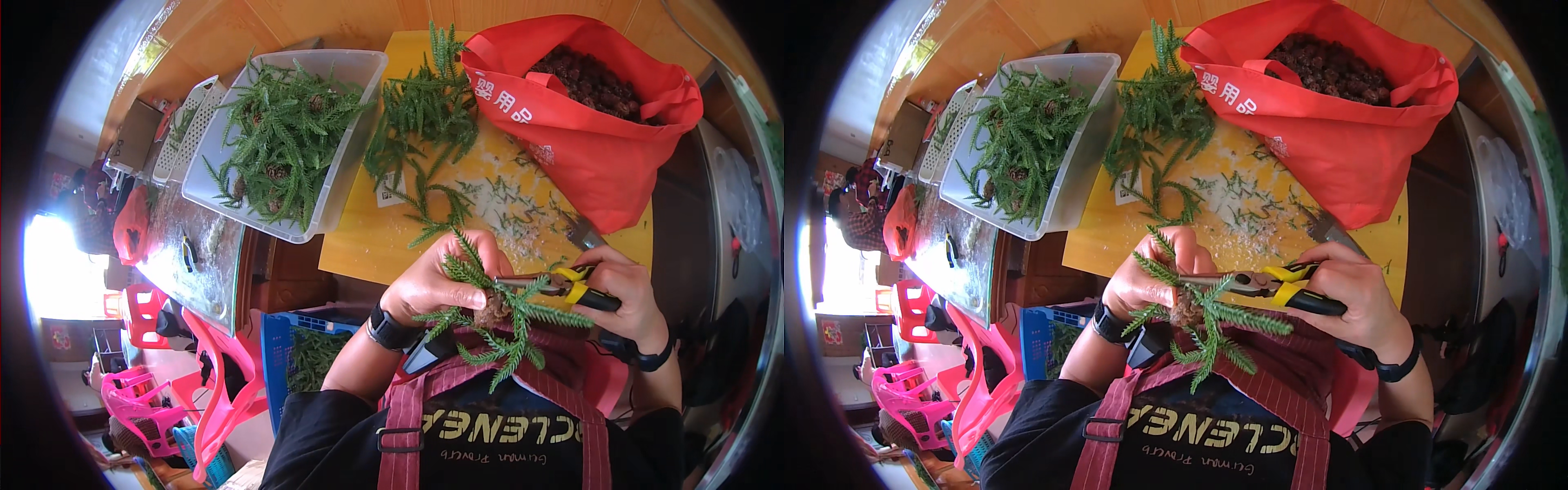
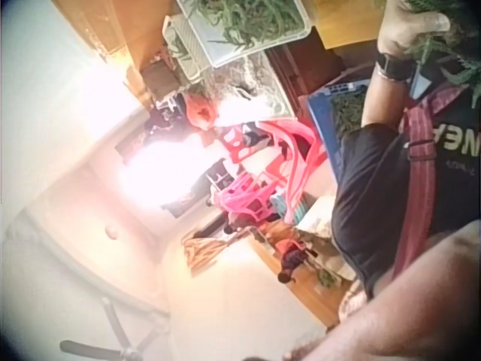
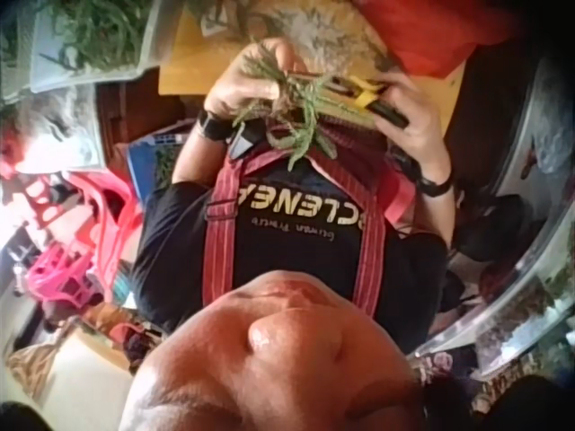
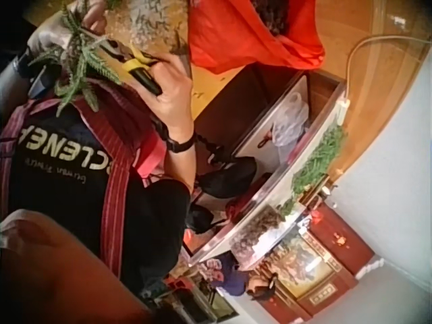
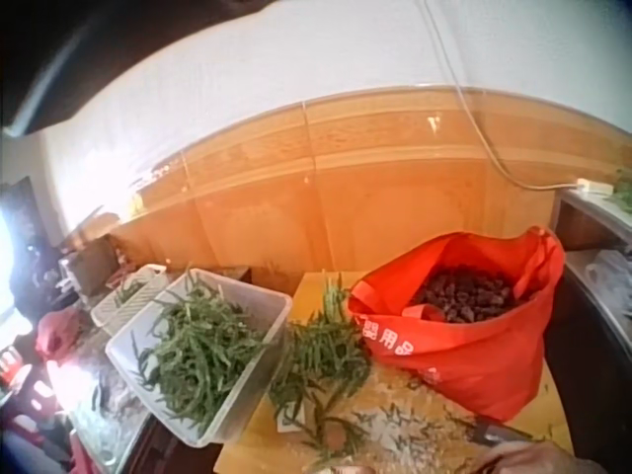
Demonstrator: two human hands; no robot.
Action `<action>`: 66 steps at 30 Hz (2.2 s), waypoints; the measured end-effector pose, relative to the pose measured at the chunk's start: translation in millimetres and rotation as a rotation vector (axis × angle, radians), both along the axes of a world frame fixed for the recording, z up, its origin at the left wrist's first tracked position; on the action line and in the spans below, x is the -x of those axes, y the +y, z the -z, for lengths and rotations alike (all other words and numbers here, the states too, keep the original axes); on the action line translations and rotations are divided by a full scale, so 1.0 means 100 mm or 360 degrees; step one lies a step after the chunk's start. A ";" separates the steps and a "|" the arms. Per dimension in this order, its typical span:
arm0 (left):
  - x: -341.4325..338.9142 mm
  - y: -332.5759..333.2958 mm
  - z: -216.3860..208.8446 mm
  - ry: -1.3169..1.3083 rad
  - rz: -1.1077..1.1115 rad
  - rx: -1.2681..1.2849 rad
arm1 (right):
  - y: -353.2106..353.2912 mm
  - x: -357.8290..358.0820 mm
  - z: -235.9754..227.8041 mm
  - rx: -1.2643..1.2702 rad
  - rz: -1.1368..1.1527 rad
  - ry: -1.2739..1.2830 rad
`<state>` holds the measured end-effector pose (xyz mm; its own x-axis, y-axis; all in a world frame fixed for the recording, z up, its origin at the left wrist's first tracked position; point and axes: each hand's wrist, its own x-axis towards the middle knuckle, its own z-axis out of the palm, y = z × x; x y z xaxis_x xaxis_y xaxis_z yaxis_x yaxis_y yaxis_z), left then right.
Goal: Trimming and sorting green plant-like items using scissors and hands.
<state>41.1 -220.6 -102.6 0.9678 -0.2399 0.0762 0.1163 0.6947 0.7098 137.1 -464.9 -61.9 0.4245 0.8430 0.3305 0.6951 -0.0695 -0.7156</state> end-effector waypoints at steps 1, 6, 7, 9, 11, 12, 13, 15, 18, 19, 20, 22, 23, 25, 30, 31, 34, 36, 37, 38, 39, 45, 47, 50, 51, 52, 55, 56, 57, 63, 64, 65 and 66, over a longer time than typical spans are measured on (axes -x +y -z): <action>0.00 0.00 -0.02 -0.0002 0.0001 -0.0001 | -0.01 0.00 0.01 -0.0001 0.0001 -0.0002; -0.01 0.05 -0.11 0.0033 -0.0200 -0.0347 | -0.05 0.00 -0.04 0.0044 0.0112 -0.0019; -0.01 0.05 -0.15 0.0076 -0.0232 -0.0446 | -0.06 0.00 -0.06 0.0044 0.0115 -0.0020; -0.01 0.04 -0.18 -0.0005 -0.0311 -0.0543 | -0.06 0.01 -0.12 0.0118 0.0171 -0.0052; -0.01 0.04 -0.23 -0.0087 -0.0389 -0.0639 | -0.05 0.03 -0.21 0.0153 0.0211 -0.0053; -0.01 0.03 -0.28 -0.0088 -0.0445 -0.0714 | -0.04 0.04 -0.24 0.0188 0.0248 -0.0051; -0.01 0.02 -0.31 -0.0089 -0.0501 -0.0789 | -0.03 0.04 -0.26 0.0188 0.0251 -0.0053; -0.02 0.02 -0.32 -0.0180 -0.0606 -0.0974 | -0.02 0.05 -0.30 0.0208 0.0327 -0.0099; -0.04 -0.01 -0.34 -0.0331 -0.0792 -0.1260 | 0.01 0.06 -0.35 0.0207 0.0430 -0.0186; -0.05 -0.02 -0.34 -0.0391 -0.0871 -0.1360 | 0.02 0.07 -0.36 0.0207 0.0430 -0.0188; -0.05 -0.02 -0.35 -0.0393 -0.0873 -0.1359 | 0.02 0.07 -0.36 0.0218 0.0438 -0.0195; -0.08 -0.03 -0.36 -0.0759 -0.1055 -0.1671 | 0.03 0.09 -0.37 0.0230 0.0448 -0.0203; -0.09 -0.04 -0.35 -0.0758 -0.1056 -0.1671 | 0.05 0.12 -0.37 0.0229 0.0507 -0.0248; -0.13 -0.07 -0.31 -0.1045 -0.1328 -0.1887 | 0.09 0.17 -0.36 0.0228 0.0566 -0.0293; -0.23 -0.14 -0.29 -0.1332 -0.1662 -0.2302 | 0.18 0.35 -0.25 0.0245 0.0760 -0.0379; -0.24 -0.14 -0.28 -0.1385 -0.1738 -0.2410 | 0.21 0.39 -0.21 0.0236 0.0788 -0.0359; -0.25 -0.13 -0.26 -0.1347 -0.1660 -0.2437 | 0.17 0.45 -0.14 0.0359 0.0698 0.0020; -0.23 -0.05 -0.25 -0.1260 -0.1650 -0.2403 | 0.10 0.45 -0.07 0.0248 0.0702 0.0247; -0.22 0.00 -0.25 -0.1174 -0.1644 -0.2367 | 0.07 0.44 -0.03 0.0137 0.0700 0.0469; -0.21 0.06 -0.22 -0.1064 -0.1645 -0.2270 | 0.02 0.42 0.01 0.0115 0.0753 0.0526; -0.20 0.11 -0.20 -0.0855 -0.1552 -0.2101 | -0.06 0.36 0.11 0.0184 0.0824 0.0437; -0.09 0.13 -0.20 -0.0311 -0.0772 -0.0878 | -0.05 0.23 0.52 0.0472 0.0850 -0.0101; -0.07 0.12 -0.20 -0.0339 -0.0703 -0.0784 | -0.03 0.20 0.65 0.0509 0.0814 -0.0154; -0.05 0.12 -0.20 -0.0376 -0.0563 -0.0628 | 0.00 0.17 0.62 0.0514 0.0731 -0.0279; -0.05 0.11 -0.19 -0.0385 -0.0494 -0.0571 | 0.02 0.16 0.58 0.0480 0.0681 -0.0349; -0.06 0.10 -0.18 -0.0384 -0.0489 -0.0569 | 0.03 0.14 0.53 0.0483 0.0685 -0.0347; -0.06 0.05 -0.16 -0.0422 -0.0400 -0.0533 | 0.09 0.02 0.19 0.0100 0.0729 0.0242; -0.08 0.02 -0.18 -0.0436 -0.0351 -0.0625 | 0.13 -0.02 0.01 -0.0118 0.0571 0.0253; -0.08 -0.01 -0.19 -0.0445 -0.0313 -0.0721 | 0.20 -0.05 -0.14 -0.0335 0.0399 0.0267; -0.07 -0.06 -0.25 -0.0513 -0.0301 -0.0850 | 0.49 -0.11 -0.52 0.0095 -0.0164 -0.0118; -0.07 -0.06 -0.26 -0.0533 -0.0304 -0.0917 | 0.49 -0.13 -0.52 0.0202 -0.0228 -0.0070; -0.06 -0.06 -0.27 -0.0530 -0.0309 -0.0917 | 0.50 -0.13 -0.52 0.0203 -0.0233 -0.0068; -0.06 -0.06 -0.27 -0.0530 -0.0304 -0.0961 | 0.50 -0.14 -0.52 0.0201 -0.0263 -0.0073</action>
